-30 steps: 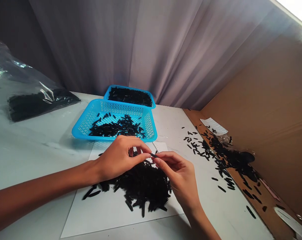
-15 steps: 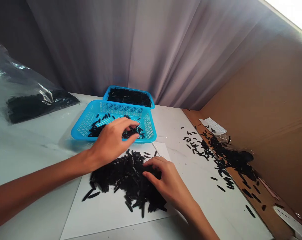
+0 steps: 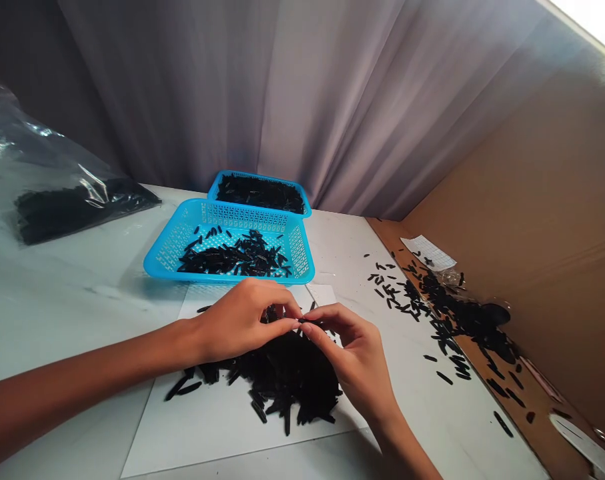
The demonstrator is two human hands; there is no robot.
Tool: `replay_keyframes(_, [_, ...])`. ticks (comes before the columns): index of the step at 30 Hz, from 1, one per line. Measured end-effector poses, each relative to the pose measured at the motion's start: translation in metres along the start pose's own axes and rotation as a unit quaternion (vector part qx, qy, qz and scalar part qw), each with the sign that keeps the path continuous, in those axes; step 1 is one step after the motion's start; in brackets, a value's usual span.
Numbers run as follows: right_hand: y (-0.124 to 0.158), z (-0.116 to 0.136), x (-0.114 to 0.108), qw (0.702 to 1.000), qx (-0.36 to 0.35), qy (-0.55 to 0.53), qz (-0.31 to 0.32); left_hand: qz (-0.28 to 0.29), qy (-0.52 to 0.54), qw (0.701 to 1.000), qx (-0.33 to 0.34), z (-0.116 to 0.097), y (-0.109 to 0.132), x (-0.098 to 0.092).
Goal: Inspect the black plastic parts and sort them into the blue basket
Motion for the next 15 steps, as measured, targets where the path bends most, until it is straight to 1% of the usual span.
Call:
replay_keyframes(3, [0.0002, 0.0012, -0.0015, 1.0, -0.024, 0.014, -0.014, 0.007, 0.028, 0.999, -0.027, -0.0015, 0.001, 0.001])
replay_keyframes(7, [0.0014, -0.0002, -0.0006, 0.997, -0.049, 0.051, -0.005, 0.0, 0.036, 0.998, -0.047, -0.0015, 0.0011, 0.0009])
replay_keyframes(11, [0.0016, -0.0001, -0.0008, 0.997, -0.045, 0.067, -0.008, -0.029, 0.045, 0.997, -0.06, 0.0001, -0.0009, -0.0018])
replay_keyframes(15, [0.0003, 0.0009, -0.0029, 0.997, -0.035, 0.065, -0.022, -0.045, 0.048, 0.997, -0.051, -0.0006, -0.0016, -0.004])
Point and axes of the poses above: each hand's wrist, its own y-axis away from the middle knuckle, its own x-axis out of the palm, z = x × y, the point moved 4 cm from there along -y, towards the middle knuckle, and after that the axes turned 8 degrees about -x, right-handed, at the moved point
